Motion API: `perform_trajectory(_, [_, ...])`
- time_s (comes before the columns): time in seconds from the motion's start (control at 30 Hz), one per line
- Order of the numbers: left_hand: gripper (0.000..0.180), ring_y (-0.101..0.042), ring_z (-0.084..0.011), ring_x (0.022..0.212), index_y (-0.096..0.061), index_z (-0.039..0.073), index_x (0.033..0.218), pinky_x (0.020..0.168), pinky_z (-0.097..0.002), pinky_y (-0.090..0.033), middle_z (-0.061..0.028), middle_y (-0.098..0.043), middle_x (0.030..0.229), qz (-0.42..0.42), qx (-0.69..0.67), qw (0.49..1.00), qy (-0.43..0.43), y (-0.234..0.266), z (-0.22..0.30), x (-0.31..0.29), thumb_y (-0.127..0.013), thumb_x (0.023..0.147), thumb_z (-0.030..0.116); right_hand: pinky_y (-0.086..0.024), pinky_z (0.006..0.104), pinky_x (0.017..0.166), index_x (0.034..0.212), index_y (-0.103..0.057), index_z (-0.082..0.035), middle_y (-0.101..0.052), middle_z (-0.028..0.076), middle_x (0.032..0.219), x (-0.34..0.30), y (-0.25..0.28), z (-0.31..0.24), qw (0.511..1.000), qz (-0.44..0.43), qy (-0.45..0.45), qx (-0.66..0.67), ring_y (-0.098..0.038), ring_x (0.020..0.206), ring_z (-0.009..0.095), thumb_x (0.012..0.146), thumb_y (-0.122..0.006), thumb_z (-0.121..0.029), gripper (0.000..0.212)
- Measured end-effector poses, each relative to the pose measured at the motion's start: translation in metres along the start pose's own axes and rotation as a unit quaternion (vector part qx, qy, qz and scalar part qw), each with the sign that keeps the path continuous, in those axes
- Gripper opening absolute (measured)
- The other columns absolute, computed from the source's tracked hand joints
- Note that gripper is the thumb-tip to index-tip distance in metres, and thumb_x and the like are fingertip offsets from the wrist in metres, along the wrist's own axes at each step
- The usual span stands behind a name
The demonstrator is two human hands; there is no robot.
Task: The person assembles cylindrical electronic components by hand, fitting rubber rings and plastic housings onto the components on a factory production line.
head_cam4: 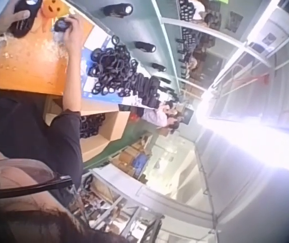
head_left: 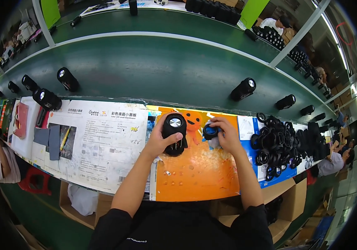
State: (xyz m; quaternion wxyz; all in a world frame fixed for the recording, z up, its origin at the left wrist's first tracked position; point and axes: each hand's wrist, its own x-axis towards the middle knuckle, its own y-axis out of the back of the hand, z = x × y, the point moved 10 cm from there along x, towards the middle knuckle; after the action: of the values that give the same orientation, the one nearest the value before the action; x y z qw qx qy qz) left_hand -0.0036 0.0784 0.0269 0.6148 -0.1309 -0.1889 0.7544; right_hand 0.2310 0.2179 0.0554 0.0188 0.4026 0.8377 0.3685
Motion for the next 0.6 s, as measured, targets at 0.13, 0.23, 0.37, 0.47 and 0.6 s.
perform_trajectory(0.13, [0.073, -0.065, -0.0197, 0.127, -0.057, 0.005, 0.15, 0.111, -0.0351, -0.055, -0.0079, -0.066, 0.136, 0.006, 0.0, 1.0, -0.006, 0.005, -0.006, 0.002, -0.094, 0.09, 0.021, -0.052, 0.0451, 0.116, 0.116, -0.075, -0.003, -0.069, 0.016, 0.14, -0.006, -0.007, -0.02, 0.999, -0.02, 0.005, -0.05, -0.065, 0.135, 0.039, 0.094, -0.063, 0.008, 0.027])
perform_trajectory(0.23, [0.072, -0.065, -0.0191, 0.127, -0.056, 0.005, 0.15, 0.111, -0.0348, -0.055, -0.0078, -0.066, 0.136, 0.006, 0.002, 1.0, -0.01, 0.003, -0.003, 0.001, -0.094, 0.091, 0.021, -0.05, 0.0461, 0.117, 0.115, -0.076, -0.003, -0.069, 0.017, 0.143, -0.015, -0.016, -0.035, 0.994, -0.028, 0.004, -0.106, -0.061, 0.138, 0.039, 0.098, -0.072, -0.002, 0.017])
perform_trajectory(0.37, [0.076, -0.064, -0.0184, 0.129, -0.054, 0.003, 0.153, 0.112, -0.0342, -0.054, -0.009, -0.066, 0.139, -0.015, 0.026, 0.999, -0.013, -0.007, 0.003, 0.003, -0.094, 0.091, 0.022, -0.049, 0.0456, 0.117, 0.112, -0.077, -0.002, -0.069, 0.017, 0.148, -0.017, -0.023, -0.033, 0.995, -0.031, -0.019, -0.094, -0.062, 0.137, 0.039, 0.101, -0.079, -0.013, 0.016])
perform_trajectory(0.47, [0.076, -0.069, -0.0186, 0.124, -0.058, 0.001, 0.149, 0.108, -0.0344, -0.057, -0.0105, -0.071, 0.136, -0.019, 0.095, 0.995, -0.021, -0.011, -0.001, 0.003, -0.097, 0.088, 0.026, -0.051, 0.0428, 0.116, 0.118, -0.074, 0.001, -0.068, 0.02, 0.152, -0.003, -0.025, -0.025, 0.96, -0.027, -0.114, 0.254, -0.066, 0.136, 0.03, 0.107, -0.074, -0.01, 0.015])
perform_trajectory(0.6, [0.082, -0.075, -0.0191, 0.11, -0.062, 0.002, 0.146, 0.097, -0.0344, -0.061, -0.0104, -0.076, 0.123, -0.033, 0.191, 0.981, -0.022, -0.021, 0.009, 0.002, -0.1, 0.082, 0.036, -0.054, 0.0399, 0.114, 0.118, -0.075, 0.001, -0.068, 0.018, 0.154, 0.047, -0.021, -0.107, 0.938, -0.149, -0.061, 0.307, -0.067, 0.133, 0.024, 0.109, -0.072, -0.011, 0.015])
